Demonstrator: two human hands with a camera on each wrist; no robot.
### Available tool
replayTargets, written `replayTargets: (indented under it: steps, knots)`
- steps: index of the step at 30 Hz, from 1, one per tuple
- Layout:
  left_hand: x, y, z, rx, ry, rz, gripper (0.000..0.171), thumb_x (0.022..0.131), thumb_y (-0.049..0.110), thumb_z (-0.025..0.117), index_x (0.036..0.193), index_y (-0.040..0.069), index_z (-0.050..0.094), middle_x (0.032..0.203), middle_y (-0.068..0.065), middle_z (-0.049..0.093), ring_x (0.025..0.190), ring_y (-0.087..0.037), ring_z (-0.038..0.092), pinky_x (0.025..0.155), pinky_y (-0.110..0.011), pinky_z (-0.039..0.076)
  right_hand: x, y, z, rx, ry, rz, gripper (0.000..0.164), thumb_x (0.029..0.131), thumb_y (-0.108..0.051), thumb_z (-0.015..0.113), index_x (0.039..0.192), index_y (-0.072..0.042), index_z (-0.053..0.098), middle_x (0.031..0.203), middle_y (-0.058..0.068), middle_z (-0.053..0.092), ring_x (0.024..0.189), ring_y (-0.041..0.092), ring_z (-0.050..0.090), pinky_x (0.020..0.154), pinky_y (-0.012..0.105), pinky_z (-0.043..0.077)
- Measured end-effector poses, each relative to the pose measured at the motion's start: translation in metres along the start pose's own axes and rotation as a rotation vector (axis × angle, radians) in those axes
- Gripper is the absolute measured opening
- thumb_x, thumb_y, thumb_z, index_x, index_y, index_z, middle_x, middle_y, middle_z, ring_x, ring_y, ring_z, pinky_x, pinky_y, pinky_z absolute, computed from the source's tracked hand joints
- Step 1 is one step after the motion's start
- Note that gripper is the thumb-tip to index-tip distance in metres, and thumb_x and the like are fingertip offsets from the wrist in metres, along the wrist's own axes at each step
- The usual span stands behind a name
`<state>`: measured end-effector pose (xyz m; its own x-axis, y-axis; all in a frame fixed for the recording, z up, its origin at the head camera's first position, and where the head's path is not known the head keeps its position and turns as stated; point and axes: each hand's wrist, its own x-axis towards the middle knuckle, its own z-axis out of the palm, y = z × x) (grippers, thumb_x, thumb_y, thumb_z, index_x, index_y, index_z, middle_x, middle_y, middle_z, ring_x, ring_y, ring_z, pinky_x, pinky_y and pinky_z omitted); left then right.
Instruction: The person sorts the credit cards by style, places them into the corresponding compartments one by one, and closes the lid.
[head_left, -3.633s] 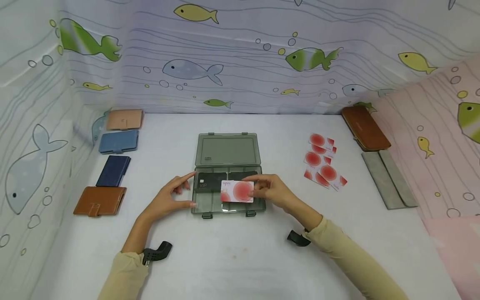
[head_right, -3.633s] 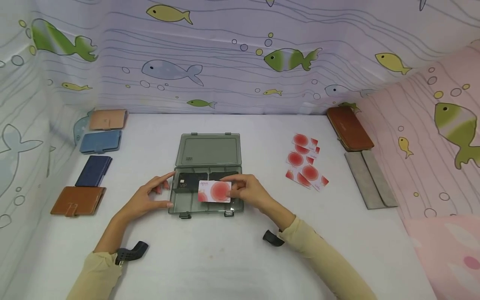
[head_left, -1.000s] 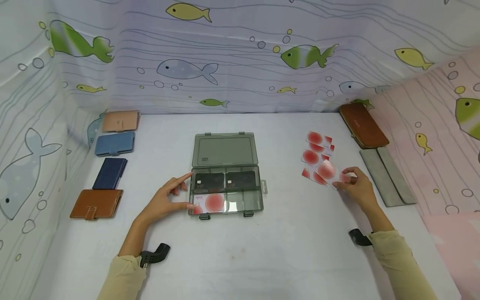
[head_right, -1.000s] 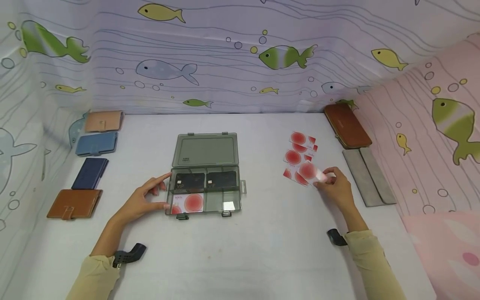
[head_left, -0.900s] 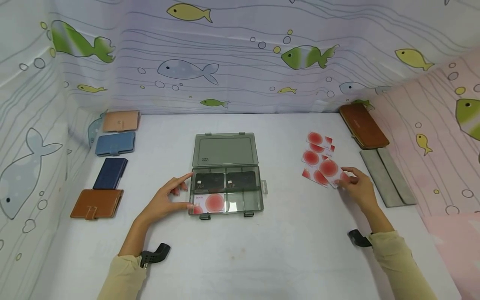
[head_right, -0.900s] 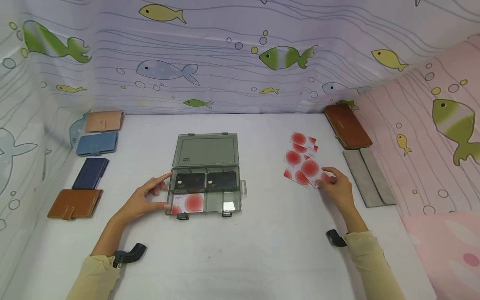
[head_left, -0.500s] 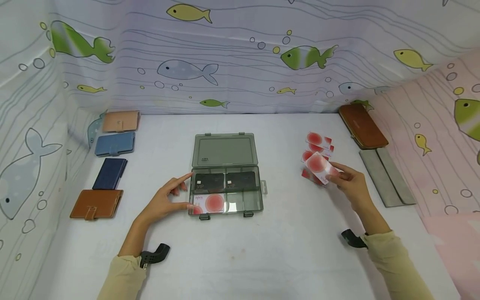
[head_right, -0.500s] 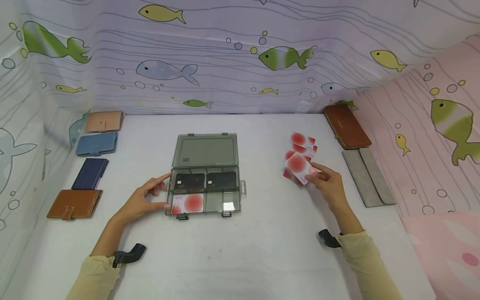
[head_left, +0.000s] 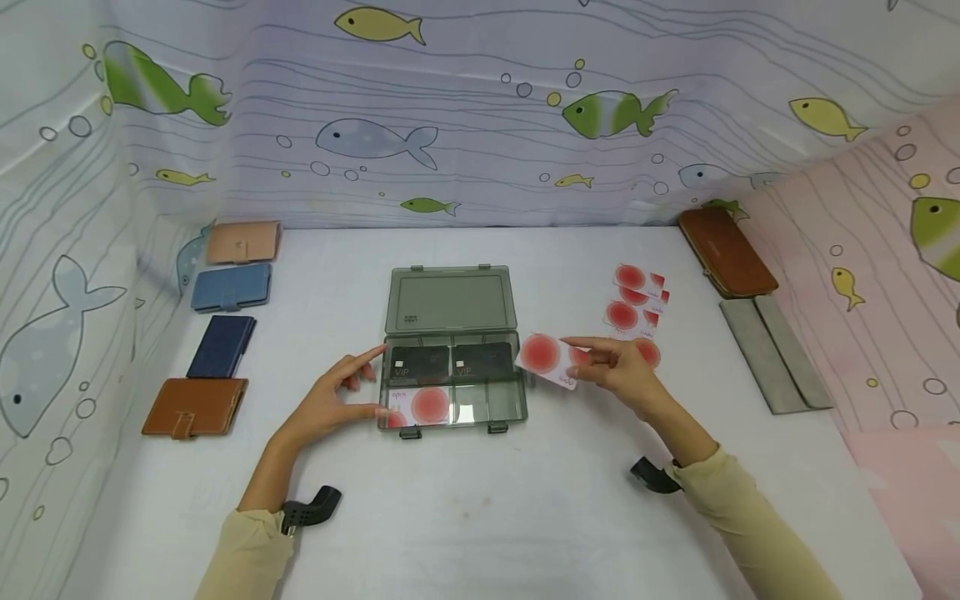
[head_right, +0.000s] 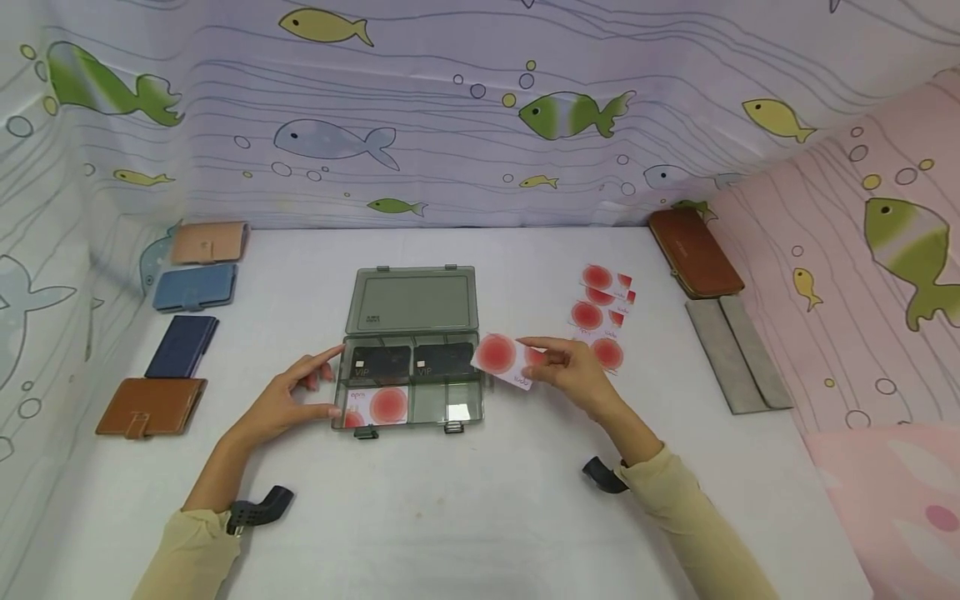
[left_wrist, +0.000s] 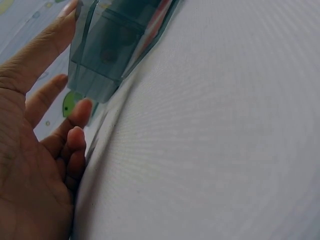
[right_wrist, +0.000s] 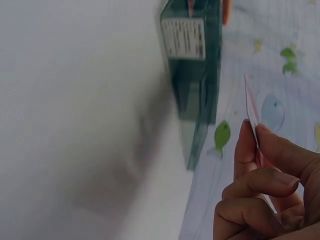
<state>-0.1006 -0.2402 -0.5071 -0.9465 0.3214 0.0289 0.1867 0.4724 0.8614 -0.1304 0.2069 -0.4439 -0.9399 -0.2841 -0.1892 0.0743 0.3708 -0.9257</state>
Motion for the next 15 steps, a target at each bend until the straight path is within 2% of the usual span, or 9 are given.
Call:
replayTargets:
  steps: [4,8,13,15]
  knots:
    - [0.000,0.003,0.001,0.010,0.002,-0.009,0.090,0.073,0.012,0.088,0.152,0.020,0.044,0.104,-0.007,0.050,0.083,-0.019,0.034,0.075,-0.031,0.030,0.006,-0.009,0.022,-0.027,-0.082,-0.030,0.043,0.085,-0.010,0.078,0.126,-0.007,0.069,0.060,0.004,0.049,0.058,0.010,0.040,0.053,0.023,0.034]
    - [-0.001,0.016,-0.001,0.012,0.001,0.006,0.088,0.074,0.006,0.087,0.151,0.010,0.044,0.104,-0.014,0.050,0.083,-0.025,0.033,0.075,-0.033,0.030,0.011,-0.016,0.042,-0.050,-0.148,-0.059,0.041,0.085,-0.008,0.077,0.125,-0.010,0.071,0.066,0.009,0.055,0.059,0.011,0.041,0.055,0.023,0.035]
    - [-0.002,0.038,-0.004,-0.002,-0.010,-0.015,0.085,0.074,0.006,0.086,0.149,0.004,0.045,0.103,-0.018,0.051,0.083,-0.029,0.034,0.076,-0.034,0.031,0.015,-0.020,0.062,-0.140,-0.201,-0.106,0.038,0.083,-0.005,0.077,0.121,-0.008,0.073,0.072,0.005,0.066,0.063,0.014,0.051,0.056,0.023,0.037]
    - [-0.003,0.041,-0.005,-0.001,-0.010,-0.027,0.085,0.074,0.007,0.086,0.148,0.004,0.046,0.103,-0.018,0.051,0.084,-0.029,0.035,0.076,-0.035,0.031,0.016,-0.021,0.069,-0.181,-0.205,-0.118,0.037,0.082,-0.005,0.078,0.119,-0.006,0.073,0.072,0.003,0.068,0.064,0.014,0.053,0.055,0.023,0.037]
